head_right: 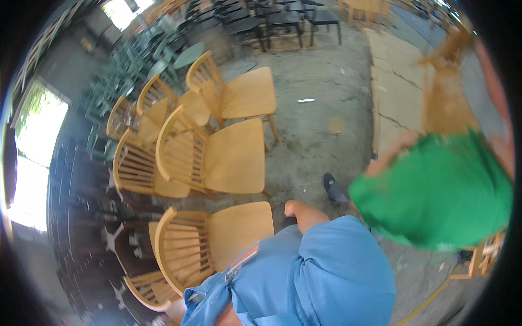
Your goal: The person moves wooden chairs and uses a manual pallet jack to transport a large cardboard-wrapped pallet across a warehouse floor. The person also stacks chairs and repositions them around the pallet.
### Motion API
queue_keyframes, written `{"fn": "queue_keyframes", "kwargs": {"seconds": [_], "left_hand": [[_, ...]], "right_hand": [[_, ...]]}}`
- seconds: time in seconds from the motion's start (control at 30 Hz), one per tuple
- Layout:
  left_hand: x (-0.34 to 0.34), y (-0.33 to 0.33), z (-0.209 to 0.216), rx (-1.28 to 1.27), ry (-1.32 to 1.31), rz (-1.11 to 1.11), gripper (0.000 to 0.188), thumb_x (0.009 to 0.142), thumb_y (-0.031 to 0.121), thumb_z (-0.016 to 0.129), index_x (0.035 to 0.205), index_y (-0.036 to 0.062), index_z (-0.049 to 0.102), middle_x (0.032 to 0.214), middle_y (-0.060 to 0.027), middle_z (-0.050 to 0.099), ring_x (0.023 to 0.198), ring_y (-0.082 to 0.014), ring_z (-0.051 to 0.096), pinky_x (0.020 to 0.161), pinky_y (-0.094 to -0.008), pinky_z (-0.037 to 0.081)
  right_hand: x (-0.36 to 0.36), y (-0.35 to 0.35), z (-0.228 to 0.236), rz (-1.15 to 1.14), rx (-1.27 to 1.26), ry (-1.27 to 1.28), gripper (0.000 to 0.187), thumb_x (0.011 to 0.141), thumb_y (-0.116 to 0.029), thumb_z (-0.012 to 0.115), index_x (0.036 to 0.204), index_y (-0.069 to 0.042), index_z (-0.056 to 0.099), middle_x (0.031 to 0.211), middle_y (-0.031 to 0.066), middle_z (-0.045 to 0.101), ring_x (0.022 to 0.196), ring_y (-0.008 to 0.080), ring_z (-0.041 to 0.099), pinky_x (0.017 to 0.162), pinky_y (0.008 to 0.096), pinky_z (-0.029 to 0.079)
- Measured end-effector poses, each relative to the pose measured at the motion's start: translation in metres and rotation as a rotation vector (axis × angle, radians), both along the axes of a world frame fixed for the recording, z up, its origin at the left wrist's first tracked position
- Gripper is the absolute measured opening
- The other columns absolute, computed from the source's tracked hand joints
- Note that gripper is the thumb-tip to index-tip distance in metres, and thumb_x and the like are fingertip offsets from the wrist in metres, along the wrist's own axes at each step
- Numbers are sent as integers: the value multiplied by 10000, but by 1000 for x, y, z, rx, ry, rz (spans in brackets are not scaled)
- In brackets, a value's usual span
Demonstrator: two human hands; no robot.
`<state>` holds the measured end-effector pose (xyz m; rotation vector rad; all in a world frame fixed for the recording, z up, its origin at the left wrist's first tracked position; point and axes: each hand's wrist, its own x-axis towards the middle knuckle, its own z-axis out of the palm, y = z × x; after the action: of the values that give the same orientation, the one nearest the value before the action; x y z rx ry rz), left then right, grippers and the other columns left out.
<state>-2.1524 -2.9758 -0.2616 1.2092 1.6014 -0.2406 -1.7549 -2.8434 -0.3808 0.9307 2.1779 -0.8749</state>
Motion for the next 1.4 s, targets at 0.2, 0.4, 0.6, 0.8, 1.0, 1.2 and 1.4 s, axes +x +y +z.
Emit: {"fn": "queue_keyframes", "kwargs": {"seconds": [0.2,0.4,0.6,0.8,1.0,1.2,1.4], "left_hand": [[24,74,11,-158,-308,466,390,943,228,543,1287,47,513,1126,-86,620,972,-211,616,722,-362,534],[86,47,-20,-72,-212,226,316,948,249,507,1196,63,567,1032,-106,635,869,-224,618,652,-369,519],[109,36,-30,18,97,-544,287,927,240,507,1146,76,596,1003,-108,651,843,-238,625,649,-376,507],[207,110,-32,142,185,-1055,265,906,230,506,1096,90,625,974,-111,668,818,-253,632,645,-382,496],[388,192,-22,238,-83,-749,275,888,252,538,1064,78,658,938,-125,689,835,-255,653,694,-370,501],[536,225,-10,319,-342,-399,323,897,298,568,1068,34,642,871,-118,667,819,-230,620,725,-332,484],[575,266,-37,153,-98,-612,444,869,376,542,1127,32,651,1060,-205,674,1035,-324,639,908,-373,478]], "right_hand": [[7,-18,60,-675,-9,82,312,726,-156,562,949,-11,726,1006,208,684,915,342,670,789,437,532],[39,-70,79,-1080,-288,68,352,751,-106,549,1079,-66,671,915,177,674,744,306,662,567,451,536],[123,-102,83,-1360,-198,172,299,761,-153,543,1014,-67,678,794,153,667,654,273,644,524,422,515],[264,-214,43,-1491,-218,57,290,788,-206,540,999,-67,683,785,147,678,627,266,652,541,426,524],[333,-299,44,-2099,-653,-241,414,930,-415,501,1183,-116,635,1007,121,679,872,274,663,732,444,534],[356,-217,87,-1855,-933,394,758,879,-685,455,1263,-37,541,1202,179,580,1068,287,539,890,477,424],[481,-17,130,-1965,-259,750,564,901,-496,580,1267,-67,578,1173,113,618,1033,242,582,837,405,481]]}}
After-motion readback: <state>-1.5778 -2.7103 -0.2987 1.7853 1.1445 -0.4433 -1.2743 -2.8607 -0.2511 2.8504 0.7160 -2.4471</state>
